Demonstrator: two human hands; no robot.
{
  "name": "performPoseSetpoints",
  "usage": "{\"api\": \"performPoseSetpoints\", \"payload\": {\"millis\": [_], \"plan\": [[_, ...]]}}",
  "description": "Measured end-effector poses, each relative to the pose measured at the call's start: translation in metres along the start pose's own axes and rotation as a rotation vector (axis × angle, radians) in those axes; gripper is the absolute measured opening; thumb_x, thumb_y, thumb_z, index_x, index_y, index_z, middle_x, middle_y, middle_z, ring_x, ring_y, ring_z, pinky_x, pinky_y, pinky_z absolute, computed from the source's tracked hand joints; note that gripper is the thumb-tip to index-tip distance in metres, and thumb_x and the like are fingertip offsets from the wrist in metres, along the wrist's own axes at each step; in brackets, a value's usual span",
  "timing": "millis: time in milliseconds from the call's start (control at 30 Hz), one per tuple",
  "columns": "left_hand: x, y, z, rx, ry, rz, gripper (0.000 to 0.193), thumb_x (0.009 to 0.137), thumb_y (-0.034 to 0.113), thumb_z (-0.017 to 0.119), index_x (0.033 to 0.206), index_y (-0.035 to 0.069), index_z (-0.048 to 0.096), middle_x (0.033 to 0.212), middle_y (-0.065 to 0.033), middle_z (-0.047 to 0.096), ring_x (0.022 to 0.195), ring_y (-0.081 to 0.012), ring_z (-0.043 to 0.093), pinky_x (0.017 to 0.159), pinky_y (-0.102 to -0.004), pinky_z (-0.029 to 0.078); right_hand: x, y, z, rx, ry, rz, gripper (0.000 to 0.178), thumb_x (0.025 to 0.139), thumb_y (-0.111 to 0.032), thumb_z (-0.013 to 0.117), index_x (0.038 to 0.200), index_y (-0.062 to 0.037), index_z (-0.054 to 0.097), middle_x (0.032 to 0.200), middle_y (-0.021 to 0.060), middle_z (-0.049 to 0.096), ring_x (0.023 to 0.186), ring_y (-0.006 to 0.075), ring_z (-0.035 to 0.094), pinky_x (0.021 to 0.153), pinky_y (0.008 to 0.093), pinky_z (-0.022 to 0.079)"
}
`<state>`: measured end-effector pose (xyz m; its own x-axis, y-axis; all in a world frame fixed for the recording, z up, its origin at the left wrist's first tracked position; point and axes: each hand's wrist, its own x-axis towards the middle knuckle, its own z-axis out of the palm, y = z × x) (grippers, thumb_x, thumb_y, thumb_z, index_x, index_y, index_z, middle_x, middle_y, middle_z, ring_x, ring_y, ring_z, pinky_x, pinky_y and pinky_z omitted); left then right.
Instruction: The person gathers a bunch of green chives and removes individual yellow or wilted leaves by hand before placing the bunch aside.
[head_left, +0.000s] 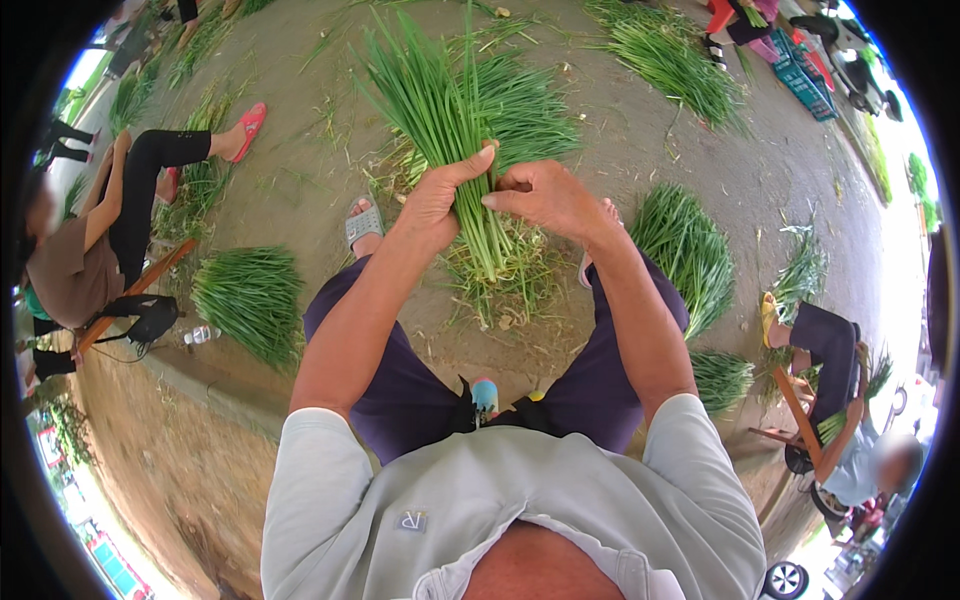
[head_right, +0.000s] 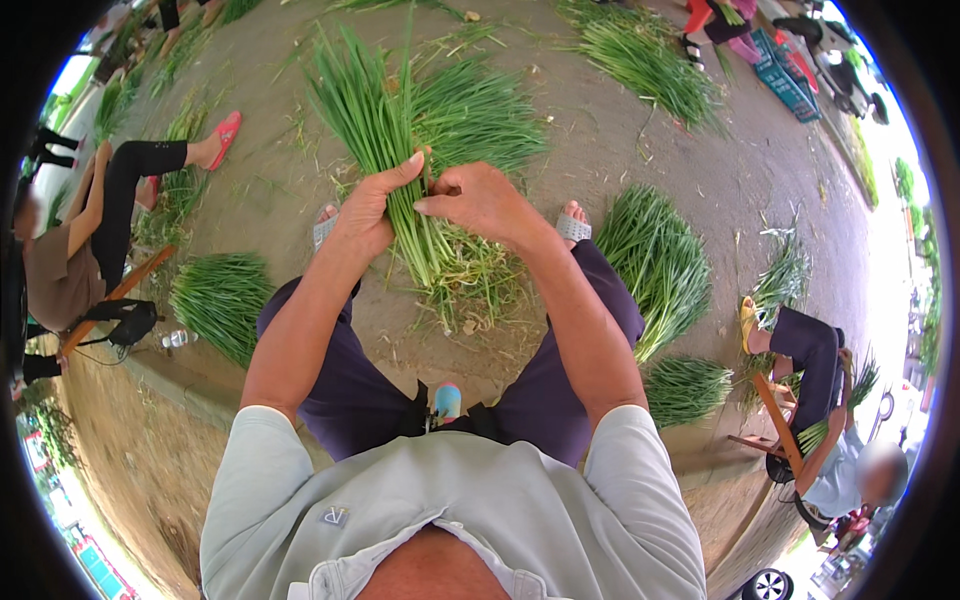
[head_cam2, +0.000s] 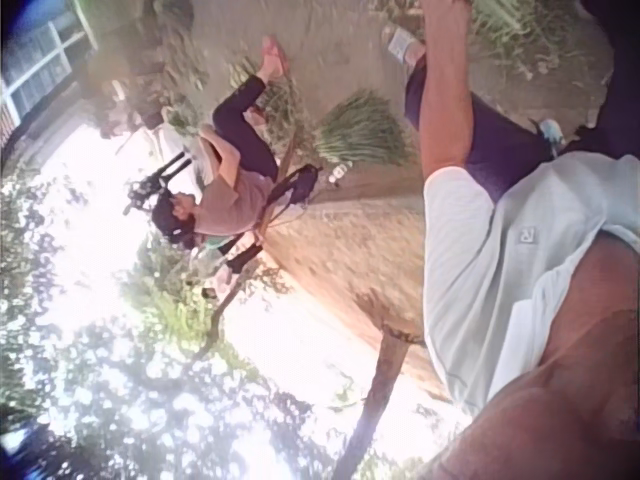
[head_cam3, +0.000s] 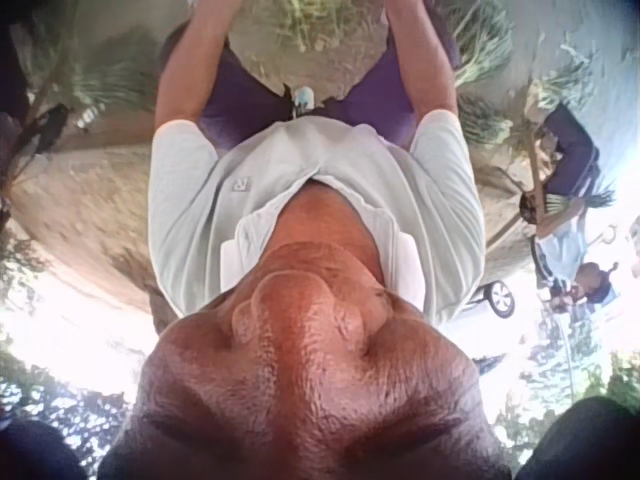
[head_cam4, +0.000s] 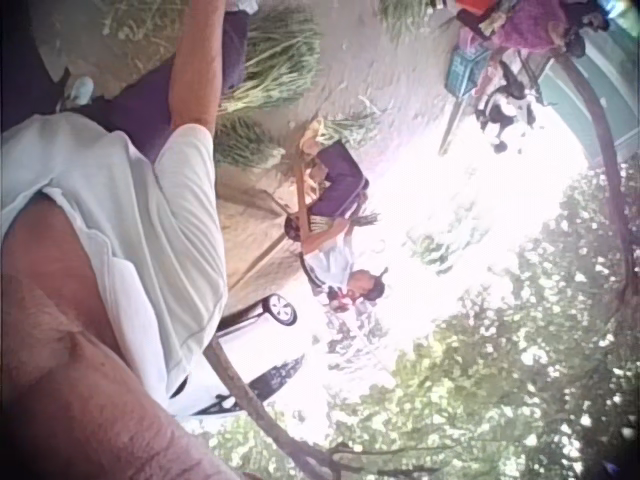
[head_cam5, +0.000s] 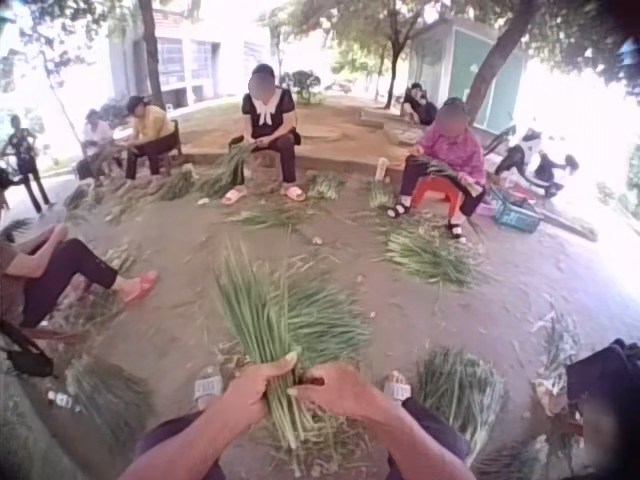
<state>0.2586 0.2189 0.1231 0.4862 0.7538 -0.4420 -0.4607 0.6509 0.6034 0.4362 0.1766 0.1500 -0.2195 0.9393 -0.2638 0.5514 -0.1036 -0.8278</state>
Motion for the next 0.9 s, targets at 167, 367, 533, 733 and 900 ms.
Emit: {"api": "performPoseSetpoints", "payload": {"millis": [167,367,533,733,900], "plan": [[-0.001,0.007,-0.008,-0.03,-0.03,-0.023,0.03,0.086,0.017,0.077,0.11,0.007,0.064,0.095,-0.0048,0.065,0.087,-0.0174,0.063,0.077,-0.0339,0.055,0.001,0.001,0.014,0.401,-0.072,0.118,0.029,0.09,-0.03,0.071,0.086,-0.0017,0.069,0.074,0.0023,0.064,0.066,0.0095,0.059,0.06,0.0261,0.051],[-0.004,0.016,-0.006,-0.045,-0.095,-0.035,0.032,0.085,0.014,0.077,0.113,0.008,0.063,0.099,-0.0044,0.066,0.091,-0.0163,0.063,0.08,-0.0326,0.055,-0.006,-0.003,0.001,0.547,-0.094,0.124,0.029,0.093,-0.031,0.067,0.092,-0.0016,0.067,0.08,0.0031,0.066,0.07,0.0106,0.062,0.066,0.0252,0.053],[-0.008,0.014,-0.001,-0.029,-0.065,-0.044,0.034,0.084,0.01,0.078,0.115,0.007,0.062,0.101,-0.0048,0.065,0.091,-0.0159,0.064,0.08,-0.0324,0.055,-0.011,-0.006,0.001,0.607,-0.04,0.118,0.028,0.091,-0.027,0.07,0.097,0.0001,0.066,0.083,0.004,0.065,0.072,0.0112,0.061,0.063,0.0276,0.053],[0.003,0.007,-0.01,-0.141,-0.141,-0.014,0.03,0.085,0.004,0.075,0.111,0.007,0.061,0.098,-0.0062,0.063,0.093,-0.0215,0.064,0.085,-0.0367,0.055,-0.011,-0.004,0.012,0.483,0.0,0.138,0.029,0.086,-0.024,0.075,0.095,0.0016,0.066,0.078,0.0037,0.063,0.067,0.0097,0.057,0.058,0.0267,0.049],[0.002,0.009,-0.006,-0.076,-0.13,0.024,0.035,0.081,-0.001,0.075,0.113,0.006,0.062,0.102,-0.0079,0.065,0.092,-0.0218,0.065,0.082,-0.0356,0.056,-0.013,-0.006,0.007,0.427,0.018,0.089,0.025,0.085,-0.021,0.076,0.091,0.0017,0.067,0.066,0.0002,0.058,0.058,0.0078,0.052,0.053,0.025,0.04]]}}
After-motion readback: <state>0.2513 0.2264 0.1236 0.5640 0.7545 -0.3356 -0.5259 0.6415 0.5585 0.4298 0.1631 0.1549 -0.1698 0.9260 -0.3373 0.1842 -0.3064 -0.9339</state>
